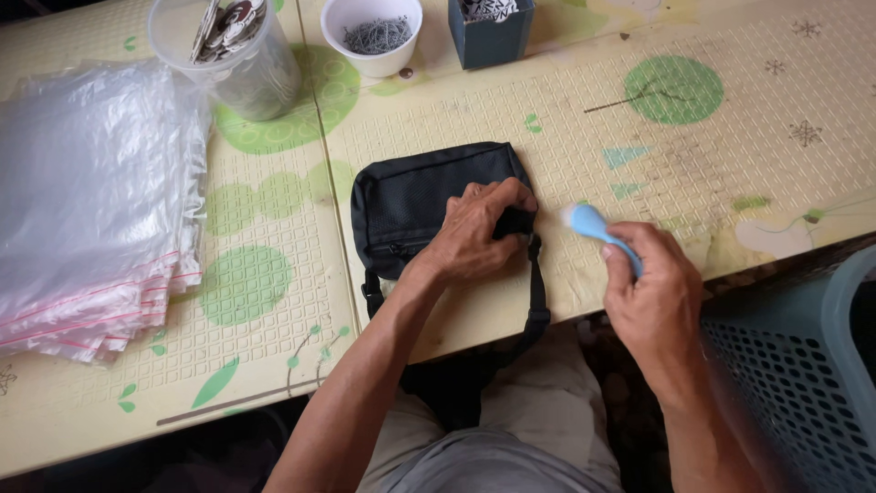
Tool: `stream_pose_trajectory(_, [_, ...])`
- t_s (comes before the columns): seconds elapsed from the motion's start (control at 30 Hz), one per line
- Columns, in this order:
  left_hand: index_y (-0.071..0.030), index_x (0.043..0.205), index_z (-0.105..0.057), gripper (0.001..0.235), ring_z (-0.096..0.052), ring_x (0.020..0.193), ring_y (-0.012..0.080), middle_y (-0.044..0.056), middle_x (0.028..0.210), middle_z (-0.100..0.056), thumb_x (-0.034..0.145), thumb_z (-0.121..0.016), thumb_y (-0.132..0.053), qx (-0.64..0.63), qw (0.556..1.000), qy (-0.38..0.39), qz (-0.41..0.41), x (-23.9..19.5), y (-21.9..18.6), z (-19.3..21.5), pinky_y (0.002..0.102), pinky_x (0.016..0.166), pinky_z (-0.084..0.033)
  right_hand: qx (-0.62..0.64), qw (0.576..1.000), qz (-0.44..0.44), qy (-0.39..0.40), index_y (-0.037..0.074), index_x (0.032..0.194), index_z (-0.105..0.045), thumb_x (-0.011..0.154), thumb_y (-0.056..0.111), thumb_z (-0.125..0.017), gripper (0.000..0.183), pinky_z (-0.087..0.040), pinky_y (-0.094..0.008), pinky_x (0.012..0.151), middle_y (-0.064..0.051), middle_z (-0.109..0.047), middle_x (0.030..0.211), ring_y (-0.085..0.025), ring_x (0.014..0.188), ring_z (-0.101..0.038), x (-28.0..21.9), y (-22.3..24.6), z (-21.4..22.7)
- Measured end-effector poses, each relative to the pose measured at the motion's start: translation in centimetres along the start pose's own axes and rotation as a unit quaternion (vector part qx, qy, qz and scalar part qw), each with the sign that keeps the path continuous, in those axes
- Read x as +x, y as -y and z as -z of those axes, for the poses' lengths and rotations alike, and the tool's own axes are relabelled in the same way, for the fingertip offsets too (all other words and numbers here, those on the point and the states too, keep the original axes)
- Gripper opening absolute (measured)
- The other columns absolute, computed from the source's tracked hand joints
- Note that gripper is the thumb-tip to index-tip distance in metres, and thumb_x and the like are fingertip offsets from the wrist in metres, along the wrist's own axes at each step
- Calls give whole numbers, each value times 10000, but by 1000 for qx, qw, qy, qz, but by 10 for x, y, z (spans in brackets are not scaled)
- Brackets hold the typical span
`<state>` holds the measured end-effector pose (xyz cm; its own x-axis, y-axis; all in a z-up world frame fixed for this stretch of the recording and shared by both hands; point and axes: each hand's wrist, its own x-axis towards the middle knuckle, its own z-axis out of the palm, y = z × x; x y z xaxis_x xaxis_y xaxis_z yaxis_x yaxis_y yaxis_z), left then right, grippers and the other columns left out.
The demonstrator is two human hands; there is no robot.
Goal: The person cleans a black bag with a blue brush, then uses a needle and thread to sew a small white sticker onto the bag's surface.
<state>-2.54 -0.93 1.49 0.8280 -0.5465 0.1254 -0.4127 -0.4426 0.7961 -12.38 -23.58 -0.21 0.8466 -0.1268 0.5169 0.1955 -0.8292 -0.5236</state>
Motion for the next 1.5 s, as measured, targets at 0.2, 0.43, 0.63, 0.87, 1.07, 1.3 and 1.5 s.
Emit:
stream_pose_trajectory(0.2, [-261, 1214, -619, 584, -498, 1299, 394, 100, 1196, -626, 702, -813, -466, 36, 999, 23, -17, -8, -4, -2, 504, 1029, -349, 185, 973, -129, 38, 64, 1285, -633, 1037, 103, -665, 253, -505, -346, 678, -129, -686, 874, -217, 691, -646, -4, -13, 4])
stream_pose_trajectory(0.43, [-258, 1162, -606, 425, -527, 1260, 354, 64, 1143, -620, 786, -804, -247, 47, 998, -26, -36, -6, 14, -17, 468, 975, -370, 206, 965, -143, 82, 89, 1315, -667, 1032, 128, -628, 288, -539, -363, 673, -117, -684, 841, -173, 664, -631, 0, 16, -1])
stream_pose_trajectory(0.63, [-271, 1122, -640, 369, -544, 1244, 330, 43, 1142, -636, 790, -797, -238, 50, 997, -43, -36, -3, 16, -21, 496, 989, -373, 96, 990, -63, 85, 226, 1174, -793, 987, 194, -698, 212, -544, -345, 736, -52, -697, 880, -247, 836, -713, 4, 24, 4])
stream_pose_trajectory(0.87, [-257, 1118, -644, 321, -542, 1230, 362, 62, 1140, -629, 824, -761, -202, 45, 998, -31, -39, -3, 10, -16, 519, 985, -372, 47, 991, -71, 99, 228, 1202, -792, 992, 177, -667, 250, -561, -426, 781, -108, -683, 897, -349, 908, -711, 7, 12, 0])
stream_pose_trajectory(1.07, [-266, 1117, -634, 309, -527, 1242, 366, 55, 1151, -615, 839, -746, -192, 36, 999, -11, -30, -5, 6, -15, 505, 990, -359, 62, 987, -93, 118, 223, 1198, -792, 998, 157, -637, 261, -558, -448, 803, -143, -698, 890, -365, 920, -713, 15, 11, -2])
stream_pose_trajectory(1.3, [-257, 1128, -636, 306, -516, 1241, 367, 66, 1174, -606, 847, -738, -192, 36, 999, -3, -25, -3, 5, -13, 503, 1001, -345, 32, 982, -98, 160, 238, 1180, -788, 1004, 196, -622, 245, -567, -480, 773, -155, -692, 869, -404, 909, -705, 18, 6, 2])
stream_pose_trajectory(1.5, [-257, 1118, -630, 295, -515, 1231, 350, 51, 1154, -593, 854, -735, -178, 32, 999, -11, -24, -3, 4, -13, 492, 992, -344, -4, 982, -94, 161, 305, 1195, -781, 1009, 241, -631, 247, -576, -442, 787, -90, -675, 888, -334, 908, -712, 19, 20, 6])
